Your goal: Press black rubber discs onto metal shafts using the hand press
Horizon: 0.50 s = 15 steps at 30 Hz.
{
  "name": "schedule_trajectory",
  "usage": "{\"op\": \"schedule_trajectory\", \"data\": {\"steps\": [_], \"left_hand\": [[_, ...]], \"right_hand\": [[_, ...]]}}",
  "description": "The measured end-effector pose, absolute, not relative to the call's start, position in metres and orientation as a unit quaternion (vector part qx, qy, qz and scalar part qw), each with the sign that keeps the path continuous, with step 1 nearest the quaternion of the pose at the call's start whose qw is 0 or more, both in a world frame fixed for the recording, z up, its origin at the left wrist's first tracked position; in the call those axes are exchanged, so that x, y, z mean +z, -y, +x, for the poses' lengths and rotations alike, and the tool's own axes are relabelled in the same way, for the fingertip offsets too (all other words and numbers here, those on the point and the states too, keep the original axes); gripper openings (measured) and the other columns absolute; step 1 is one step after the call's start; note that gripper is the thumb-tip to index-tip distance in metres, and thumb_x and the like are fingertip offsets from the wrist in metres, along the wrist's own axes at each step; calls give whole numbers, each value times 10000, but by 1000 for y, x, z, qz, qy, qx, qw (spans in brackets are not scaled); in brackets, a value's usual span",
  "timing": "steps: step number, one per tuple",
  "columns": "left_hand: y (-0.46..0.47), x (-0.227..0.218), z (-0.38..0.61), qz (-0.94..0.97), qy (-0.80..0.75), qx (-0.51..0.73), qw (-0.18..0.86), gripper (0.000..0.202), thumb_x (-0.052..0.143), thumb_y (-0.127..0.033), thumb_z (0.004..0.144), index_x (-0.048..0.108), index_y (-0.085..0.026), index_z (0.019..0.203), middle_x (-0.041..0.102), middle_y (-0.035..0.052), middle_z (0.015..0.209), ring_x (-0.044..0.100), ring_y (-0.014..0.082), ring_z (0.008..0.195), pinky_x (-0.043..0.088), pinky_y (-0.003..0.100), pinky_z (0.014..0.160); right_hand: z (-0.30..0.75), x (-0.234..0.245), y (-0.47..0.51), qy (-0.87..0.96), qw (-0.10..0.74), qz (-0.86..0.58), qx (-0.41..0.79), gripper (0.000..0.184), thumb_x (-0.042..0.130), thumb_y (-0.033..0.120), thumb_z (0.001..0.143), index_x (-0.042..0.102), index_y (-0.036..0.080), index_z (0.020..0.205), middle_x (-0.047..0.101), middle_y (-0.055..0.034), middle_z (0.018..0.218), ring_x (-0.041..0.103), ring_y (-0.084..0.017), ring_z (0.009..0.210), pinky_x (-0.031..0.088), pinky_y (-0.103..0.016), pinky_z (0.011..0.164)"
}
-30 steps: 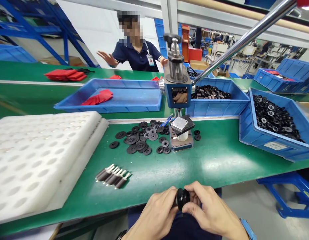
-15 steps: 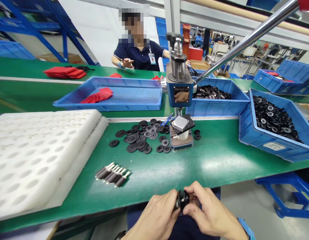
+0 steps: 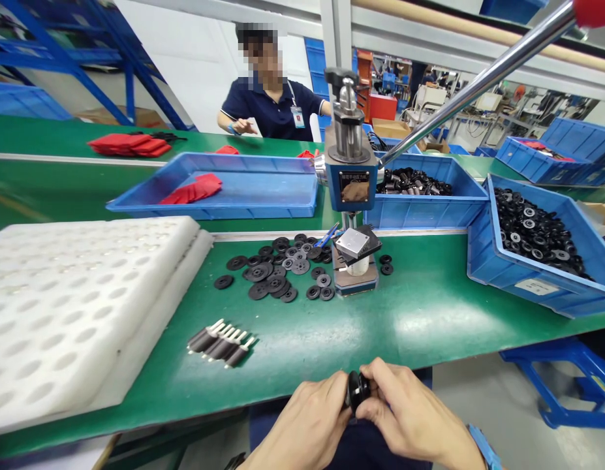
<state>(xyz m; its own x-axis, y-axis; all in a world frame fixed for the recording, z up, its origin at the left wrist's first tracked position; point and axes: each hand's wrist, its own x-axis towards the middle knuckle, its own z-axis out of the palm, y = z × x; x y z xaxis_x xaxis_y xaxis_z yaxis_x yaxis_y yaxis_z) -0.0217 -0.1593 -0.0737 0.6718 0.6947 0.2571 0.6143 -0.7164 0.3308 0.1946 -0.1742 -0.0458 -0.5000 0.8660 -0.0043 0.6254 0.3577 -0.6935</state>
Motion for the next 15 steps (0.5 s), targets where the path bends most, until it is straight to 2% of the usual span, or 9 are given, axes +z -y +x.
{"op": "schedule_trajectory", "data": {"steps": [4, 10, 13, 15], "left_hand": [[158, -75, -22, 910, -359, 178, 108, 209, 437, -35, 902, 395, -235, 946, 613, 2, 746, 611, 228, 549, 373, 328, 528], [156, -81, -22, 904, -365, 171, 143, 217, 441, -24, 866, 434, -224, 950, 624, 16, 771, 632, 244, 598, 399, 338, 534], [152, -85, -19, 885, -372, 192, 204, 256, 426, -2, 828, 472, -216, 960, 634, 35, 812, 640, 248, 653, 430, 337, 556], [148, -88, -16, 864, -357, 233, 268, 243, 420, -19, 862, 502, -212, 984, 642, 52, 861, 638, 240, 702, 469, 335, 600]], "right_hand": [[194, -45, 173, 808, 184, -463, 314, 94, 512, 262, 1034, 503, 233, 1123, 635, -29, 933, 608, -188, 834, 487, -266, 751], [193, -48, 175, 804, 204, -469, 302, 127, 549, 254, 1020, 531, 223, 1142, 654, -39, 946, 626, -183, 843, 499, -266, 746], [188, -49, 174, 797, 250, -466, 290, 163, 559, 284, 1021, 538, 212, 1166, 645, -28, 898, 611, -171, 783, 506, -275, 728], [182, -48, 173, 799, 282, -455, 274, 173, 545, 306, 1033, 536, 208, 1176, 615, -14, 847, 586, -166, 733, 493, -280, 683]]}}
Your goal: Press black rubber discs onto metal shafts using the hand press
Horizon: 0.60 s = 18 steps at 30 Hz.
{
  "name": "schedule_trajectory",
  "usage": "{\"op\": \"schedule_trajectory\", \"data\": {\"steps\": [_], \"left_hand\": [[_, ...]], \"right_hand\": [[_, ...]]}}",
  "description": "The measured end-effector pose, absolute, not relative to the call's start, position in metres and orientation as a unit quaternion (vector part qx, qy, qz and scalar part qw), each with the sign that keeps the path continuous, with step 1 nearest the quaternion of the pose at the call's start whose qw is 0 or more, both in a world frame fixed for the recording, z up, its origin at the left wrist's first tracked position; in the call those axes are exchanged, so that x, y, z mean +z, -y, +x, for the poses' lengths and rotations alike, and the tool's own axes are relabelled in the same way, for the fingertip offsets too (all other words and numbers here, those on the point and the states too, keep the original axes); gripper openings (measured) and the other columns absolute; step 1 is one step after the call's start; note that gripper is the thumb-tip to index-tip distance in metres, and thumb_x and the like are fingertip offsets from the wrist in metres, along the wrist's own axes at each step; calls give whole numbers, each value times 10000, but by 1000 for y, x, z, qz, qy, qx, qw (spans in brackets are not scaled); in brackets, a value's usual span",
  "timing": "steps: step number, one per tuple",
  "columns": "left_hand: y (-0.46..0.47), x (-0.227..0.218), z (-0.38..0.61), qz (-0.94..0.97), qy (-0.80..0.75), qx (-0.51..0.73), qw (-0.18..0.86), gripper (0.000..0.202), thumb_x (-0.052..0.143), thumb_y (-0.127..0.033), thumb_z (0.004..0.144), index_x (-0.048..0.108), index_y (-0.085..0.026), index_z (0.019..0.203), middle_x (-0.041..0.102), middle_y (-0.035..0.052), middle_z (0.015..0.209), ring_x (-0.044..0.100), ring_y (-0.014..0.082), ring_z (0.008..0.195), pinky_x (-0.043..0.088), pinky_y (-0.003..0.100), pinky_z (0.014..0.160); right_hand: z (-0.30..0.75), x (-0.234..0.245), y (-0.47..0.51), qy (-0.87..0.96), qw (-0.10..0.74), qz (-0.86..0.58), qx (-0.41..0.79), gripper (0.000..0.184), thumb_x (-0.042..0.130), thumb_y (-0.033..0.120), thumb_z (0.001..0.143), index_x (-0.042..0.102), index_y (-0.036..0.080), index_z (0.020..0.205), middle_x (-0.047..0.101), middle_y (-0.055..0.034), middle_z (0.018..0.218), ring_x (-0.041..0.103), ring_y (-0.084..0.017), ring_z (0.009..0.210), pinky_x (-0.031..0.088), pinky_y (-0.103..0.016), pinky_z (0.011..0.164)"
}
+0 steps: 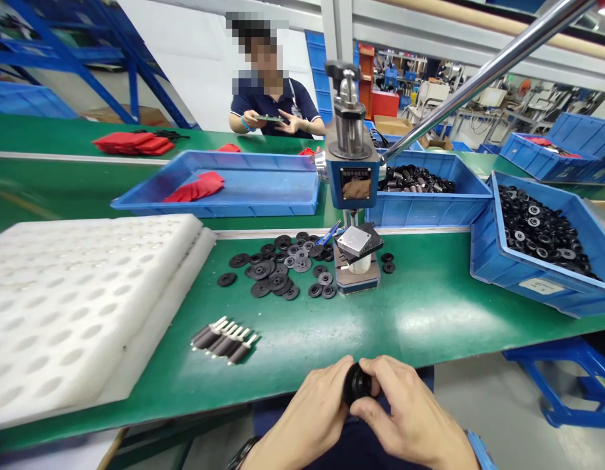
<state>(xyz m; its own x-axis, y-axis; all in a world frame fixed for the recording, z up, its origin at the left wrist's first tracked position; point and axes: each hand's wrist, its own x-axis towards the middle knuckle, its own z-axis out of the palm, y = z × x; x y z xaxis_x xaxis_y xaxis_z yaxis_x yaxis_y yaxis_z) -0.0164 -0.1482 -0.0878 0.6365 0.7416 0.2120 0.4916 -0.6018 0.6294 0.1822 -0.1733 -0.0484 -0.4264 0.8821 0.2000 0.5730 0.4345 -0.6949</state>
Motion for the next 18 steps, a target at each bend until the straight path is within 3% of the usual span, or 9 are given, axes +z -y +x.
{"op": "schedule_trajectory", "data": {"steps": [3, 7, 18], "left_hand": [[144, -94, -11, 817, -308, 331, 358, 108, 431, -193, 1009, 536, -211, 1027, 653, 82, 928, 644, 237, 805, 530, 346, 714], [142, -105, -5, 757, -255, 415, 436, 343, 364, -486, 1071, 546, -202, 1007, 602, 79, 911, 605, 216, 811, 533, 331, 736], [142, -112, -4, 714, -243, 412, 512, 411, 366, -564, 1052, 540, -193, 1029, 557, 79, 948, 562, 213, 847, 518, 342, 782]], "right_hand": [[172, -46, 172, 808, 309, -443, 235, 186, 528, 319, 1050, 531, 201, 1194, 601, -25, 844, 577, -182, 737, 476, -294, 642], [163, -44, 170, 827, 318, -426, 181, 162, 505, 317, 1067, 519, 189, 1166, 616, -49, 861, 580, -201, 744, 490, -317, 643], [160, -41, 168, 830, 326, -419, 173, 235, 531, 275, 1049, 523, 162, 1255, 649, -80, 903, 626, -219, 770, 562, -338, 677]]}}
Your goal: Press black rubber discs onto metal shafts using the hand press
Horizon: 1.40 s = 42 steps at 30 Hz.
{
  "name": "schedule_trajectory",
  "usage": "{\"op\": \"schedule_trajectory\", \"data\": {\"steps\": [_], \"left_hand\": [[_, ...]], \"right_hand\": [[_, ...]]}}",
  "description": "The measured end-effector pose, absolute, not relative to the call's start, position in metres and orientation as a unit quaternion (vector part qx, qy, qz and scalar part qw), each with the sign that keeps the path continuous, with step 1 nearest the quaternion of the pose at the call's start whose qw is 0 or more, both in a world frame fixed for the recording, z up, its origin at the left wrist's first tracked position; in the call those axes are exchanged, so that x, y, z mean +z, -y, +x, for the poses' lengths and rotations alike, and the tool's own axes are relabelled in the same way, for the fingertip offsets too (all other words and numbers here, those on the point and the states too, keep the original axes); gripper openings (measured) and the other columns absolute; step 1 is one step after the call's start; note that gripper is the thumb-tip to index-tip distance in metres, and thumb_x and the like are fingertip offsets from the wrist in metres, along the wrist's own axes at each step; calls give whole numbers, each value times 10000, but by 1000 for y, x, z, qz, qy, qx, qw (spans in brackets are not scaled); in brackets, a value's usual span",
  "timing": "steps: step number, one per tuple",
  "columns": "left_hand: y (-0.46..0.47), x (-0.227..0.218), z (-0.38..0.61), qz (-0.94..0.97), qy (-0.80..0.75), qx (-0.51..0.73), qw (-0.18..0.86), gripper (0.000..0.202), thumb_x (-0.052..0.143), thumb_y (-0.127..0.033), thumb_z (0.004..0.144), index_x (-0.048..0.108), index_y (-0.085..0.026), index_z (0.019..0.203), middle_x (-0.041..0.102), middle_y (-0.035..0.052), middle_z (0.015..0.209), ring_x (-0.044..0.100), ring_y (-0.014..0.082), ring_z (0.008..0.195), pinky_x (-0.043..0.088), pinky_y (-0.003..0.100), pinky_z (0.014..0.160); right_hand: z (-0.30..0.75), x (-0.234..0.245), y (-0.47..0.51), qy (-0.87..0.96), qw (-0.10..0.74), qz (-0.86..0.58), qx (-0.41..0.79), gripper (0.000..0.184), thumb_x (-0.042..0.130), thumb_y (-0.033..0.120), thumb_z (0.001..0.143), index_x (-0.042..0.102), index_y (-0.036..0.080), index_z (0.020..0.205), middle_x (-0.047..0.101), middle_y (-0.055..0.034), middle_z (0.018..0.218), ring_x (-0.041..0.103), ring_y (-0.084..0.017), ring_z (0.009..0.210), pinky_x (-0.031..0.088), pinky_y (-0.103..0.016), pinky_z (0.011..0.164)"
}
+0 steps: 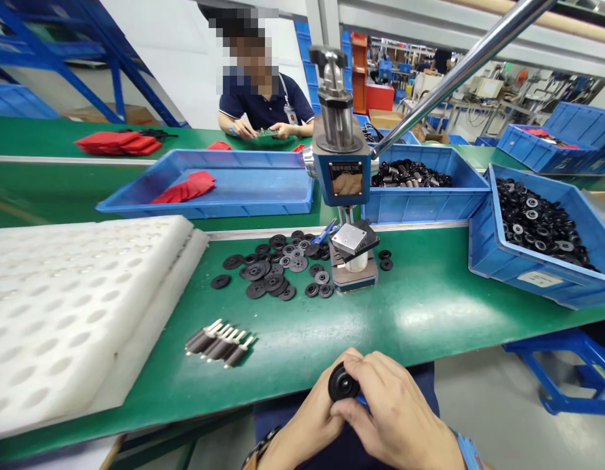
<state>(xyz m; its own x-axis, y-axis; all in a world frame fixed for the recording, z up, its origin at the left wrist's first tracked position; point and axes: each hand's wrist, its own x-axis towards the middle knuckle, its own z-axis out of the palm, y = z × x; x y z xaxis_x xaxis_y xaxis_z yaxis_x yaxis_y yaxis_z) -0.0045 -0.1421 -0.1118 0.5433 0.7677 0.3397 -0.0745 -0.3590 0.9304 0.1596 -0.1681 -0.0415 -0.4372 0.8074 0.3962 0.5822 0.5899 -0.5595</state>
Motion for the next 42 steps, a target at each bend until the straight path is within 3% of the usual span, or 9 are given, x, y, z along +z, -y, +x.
{"op": "schedule_trajectory", "data": {"steps": [7, 29, 39, 42], "left_hand": [[142, -112, -4, 717, -241, 404, 514, 359, 367, -510, 1066, 534, -194, 1031, 543, 71, 961, 556, 209, 860, 505, 336, 788], [141, -112, -4, 702, -232, 420, 526, 511, 398, -678, 995, 539, -198, 1104, 556, 85, 1024, 570, 223, 906, 484, 352, 809], [140, -111, -7, 730, -252, 431, 467, 179, 452, -289, 1045, 607, -208, 1084, 640, 81, 977, 603, 221, 871, 488, 330, 756], [141, -109, -10, 744, -273, 416, 446, 217, 432, -146, 998, 589, -213, 1131, 639, 68, 967, 627, 217, 889, 511, 328, 776]], "right_hand": [[161, -42, 169, 828, 326, -423, 170, 222, 514, 298, 1063, 522, 170, 1244, 646, -74, 898, 629, -213, 772, 572, -344, 695], [165, -42, 171, 827, 313, -431, 177, 179, 480, 334, 1081, 485, 192, 1190, 613, -56, 907, 564, -207, 772, 458, -321, 640], [169, -39, 171, 822, 309, -437, 194, 200, 516, 307, 1064, 492, 194, 1228, 587, -40, 881, 542, -206, 761, 444, -324, 643], [173, -41, 171, 816, 306, -441, 214, 219, 527, 295, 1058, 495, 203, 1253, 588, -38, 898, 553, -203, 784, 453, -322, 668]]}}
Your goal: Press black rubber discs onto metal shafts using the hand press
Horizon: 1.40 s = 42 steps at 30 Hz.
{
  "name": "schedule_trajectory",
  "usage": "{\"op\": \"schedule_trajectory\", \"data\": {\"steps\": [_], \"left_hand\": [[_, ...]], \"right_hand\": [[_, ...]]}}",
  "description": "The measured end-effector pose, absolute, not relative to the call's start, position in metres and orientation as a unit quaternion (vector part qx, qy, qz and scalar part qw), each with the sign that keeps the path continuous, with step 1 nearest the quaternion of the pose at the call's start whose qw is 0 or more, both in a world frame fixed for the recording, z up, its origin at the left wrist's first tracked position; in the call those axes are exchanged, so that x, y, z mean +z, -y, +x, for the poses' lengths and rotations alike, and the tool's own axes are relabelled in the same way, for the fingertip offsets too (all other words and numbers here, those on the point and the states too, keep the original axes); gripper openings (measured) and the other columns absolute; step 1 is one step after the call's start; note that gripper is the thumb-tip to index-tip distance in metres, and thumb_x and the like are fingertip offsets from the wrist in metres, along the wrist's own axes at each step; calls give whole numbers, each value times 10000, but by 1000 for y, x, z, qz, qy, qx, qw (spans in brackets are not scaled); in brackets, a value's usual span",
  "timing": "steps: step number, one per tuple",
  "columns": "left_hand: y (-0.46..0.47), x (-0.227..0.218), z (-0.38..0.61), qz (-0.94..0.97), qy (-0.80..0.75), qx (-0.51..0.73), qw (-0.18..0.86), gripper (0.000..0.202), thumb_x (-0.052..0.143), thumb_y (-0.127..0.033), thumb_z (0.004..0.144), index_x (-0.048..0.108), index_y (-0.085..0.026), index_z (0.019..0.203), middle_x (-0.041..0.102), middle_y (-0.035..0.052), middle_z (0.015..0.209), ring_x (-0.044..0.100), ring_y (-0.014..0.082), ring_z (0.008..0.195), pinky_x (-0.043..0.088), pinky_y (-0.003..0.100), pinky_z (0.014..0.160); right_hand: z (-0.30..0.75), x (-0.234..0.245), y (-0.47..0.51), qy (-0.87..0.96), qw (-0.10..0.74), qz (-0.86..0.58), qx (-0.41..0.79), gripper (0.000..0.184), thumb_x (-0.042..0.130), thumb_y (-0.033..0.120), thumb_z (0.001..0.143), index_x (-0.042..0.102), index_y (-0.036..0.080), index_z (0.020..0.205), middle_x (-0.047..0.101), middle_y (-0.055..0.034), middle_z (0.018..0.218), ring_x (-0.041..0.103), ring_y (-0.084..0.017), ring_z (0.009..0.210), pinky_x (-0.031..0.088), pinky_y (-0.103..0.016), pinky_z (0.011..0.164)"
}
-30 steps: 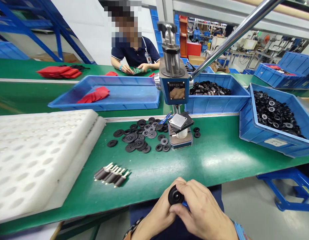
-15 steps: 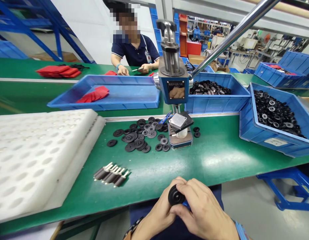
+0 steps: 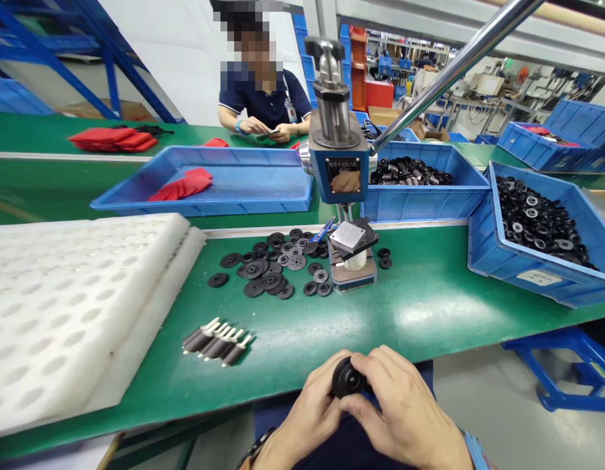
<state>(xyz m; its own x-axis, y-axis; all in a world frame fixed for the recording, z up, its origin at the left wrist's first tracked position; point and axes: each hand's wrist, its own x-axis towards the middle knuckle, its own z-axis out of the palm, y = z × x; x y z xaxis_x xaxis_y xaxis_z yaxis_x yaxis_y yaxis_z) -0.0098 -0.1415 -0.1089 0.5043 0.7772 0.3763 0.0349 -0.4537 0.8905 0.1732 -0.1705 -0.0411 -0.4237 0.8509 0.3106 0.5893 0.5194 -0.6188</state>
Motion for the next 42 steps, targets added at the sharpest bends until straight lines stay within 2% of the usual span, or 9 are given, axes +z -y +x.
{"op": "schedule_trajectory", "data": {"steps": [3, 6, 10, 14, 18, 25, 32, 38, 42], "left_hand": [[144, -103, -15, 755, -324, 369, 434, 277, 441, -81, 960, 529, -218, 1184, 663, 54, 977, 662, 205, 870, 530, 326, 783], [147, -96, -20, 763, -384, 321, 408, 298, 488, -42, 907, 491, -233, 1136, 676, 13, 909, 675, 195, 777, 520, 301, 706], [150, -91, -24, 815, -381, 290, 327, 213, 515, -80, 940, 457, -245, 1063, 678, -1, 877, 682, 205, 711, 497, 301, 647], [154, -91, -22, 855, -376, 272, 232, 217, 491, -77, 948, 406, -237, 1068, 665, 11, 856, 689, 225, 650, 458, 305, 565], [155, -91, -18, 871, -377, 241, 202, 256, 473, -35, 916, 373, -245, 1024, 655, 6, 832, 698, 241, 657, 465, 314, 550], [156, -90, -20, 869, -368, 253, 211, 289, 458, -25, 907, 369, -236, 1083, 678, 26, 892, 721, 243, 700, 524, 327, 583], [159, -89, -20, 849, -375, 286, 240, 301, 451, -21, 887, 383, -244, 1078, 682, 23, 903, 724, 226, 714, 549, 321, 632], [158, -92, -20, 842, -381, 290, 248, 257, 432, -47, 909, 395, -241, 1073, 665, 34, 894, 698, 227, 706, 523, 323, 638], [155, -99, -21, 819, -371, 313, 306, 215, 403, -63, 932, 416, -241, 1054, 627, 28, 889, 638, 209, 690, 495, 319, 642]], "right_hand": [[181, -44, 170, 797, 298, -457, 258, 236, 559, 276, 1033, 504, 231, 1258, 580, -14, 897, 556, -186, 791, 459, -312, 704], [190, -45, 169, 768, 284, -476, 320, 265, 606, 285, 1002, 515, 252, 1249, 594, 5, 902, 553, -166, 784, 469, -291, 728], [198, -48, 167, 730, 254, -486, 408, 238, 596, 339, 1009, 539, 248, 1222, 631, -2, 942, 561, -157, 790, 473, -263, 725], [200, -58, 169, 727, 235, -489, 421, 234, 547, 408, 1040, 538, 240, 1203, 634, -27, 1005, 583, -177, 874, 479, -283, 807], [201, -71, 173, 717, 232, -491, 438, 269, 515, 456, 1054, 515, 237, 1211, 621, -43, 1051, 579, -185, 903, 475, -295, 837], [201, -83, 174, 686, 270, -461, 495, 297, 556, 482, 1045, 507, 240, 1210, 584, -29, 1034, 551, -166, 882, 461, -279, 829], [194, -78, 173, 629, 328, -418, 568, 331, 602, 492, 1025, 533, 209, 1183, 588, -38, 1016, 593, -165, 897, 511, -281, 841], [192, -74, 172, 637, 334, -428, 547, 357, 588, 516, 1024, 540, 203, 1190, 609, -47, 1010, 607, -176, 898, 526, -298, 837], [188, -63, 171, 683, 304, -465, 474, 262, 565, 428, 1036, 547, 201, 1167, 604, -24, 931, 565, -155, 796, 495, -275, 746]]}}
